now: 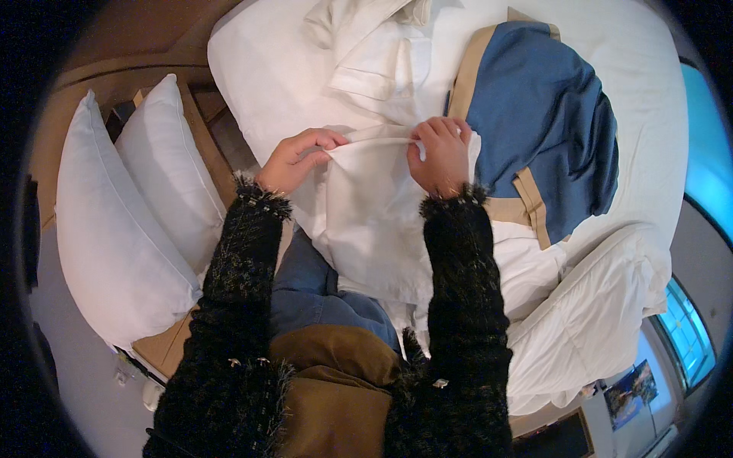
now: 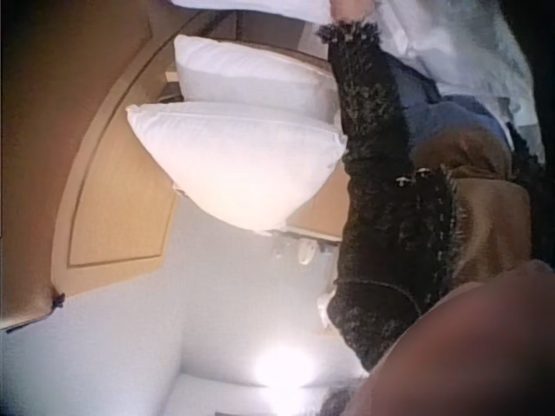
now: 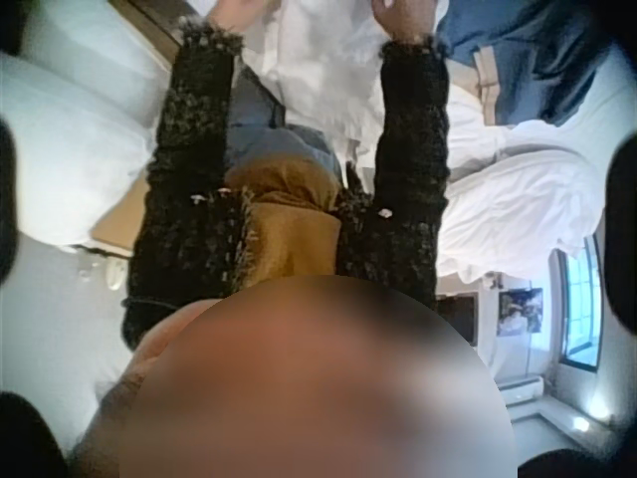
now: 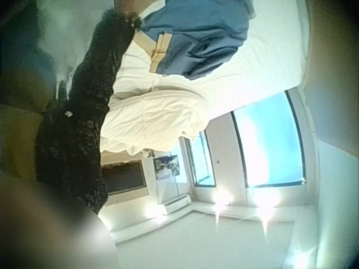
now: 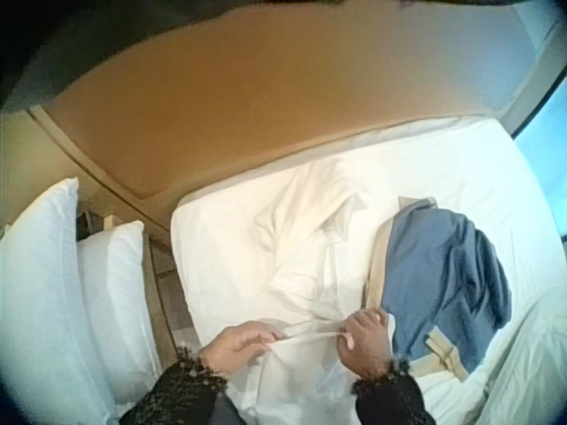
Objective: The person folds white pillowcases and a blue-and-beige towel on a bed, then stacks them. The person then spreads a white duvet over the bed and smooths it out.
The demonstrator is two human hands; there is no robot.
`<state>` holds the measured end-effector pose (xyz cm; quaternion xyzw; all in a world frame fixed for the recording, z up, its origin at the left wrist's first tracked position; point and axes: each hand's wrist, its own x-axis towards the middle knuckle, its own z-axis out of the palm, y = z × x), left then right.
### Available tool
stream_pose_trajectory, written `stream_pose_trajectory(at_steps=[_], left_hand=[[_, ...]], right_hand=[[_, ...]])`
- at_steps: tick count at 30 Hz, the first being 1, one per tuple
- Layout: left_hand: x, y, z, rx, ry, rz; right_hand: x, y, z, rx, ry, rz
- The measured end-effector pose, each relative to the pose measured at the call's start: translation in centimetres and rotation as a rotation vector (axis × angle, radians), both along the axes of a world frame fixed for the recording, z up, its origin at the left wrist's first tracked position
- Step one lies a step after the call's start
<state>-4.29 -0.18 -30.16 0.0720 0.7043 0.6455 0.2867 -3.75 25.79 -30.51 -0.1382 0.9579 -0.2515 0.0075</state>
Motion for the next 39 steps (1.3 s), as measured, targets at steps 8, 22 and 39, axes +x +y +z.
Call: stream_pose_trajectory(at_steps=[8, 22, 39], left_hand=[[-1.1, 0.2, 0.3, -0.346, 0.471, -0.273], [-2.0, 0.1, 0.8, -0.245, 0.285, -0.153], [-2.5, 0.6, -3.3, -0.462, 0.042, 0.038]], right_hand=[[3.3, 3.3, 4.5, -0.072, -0.166, -0.021], [4.5, 8.3, 1.5, -0.080, -0.208, -0.161], [2.2, 8.0, -7.1, -0.283, -0.406, -0.853]])
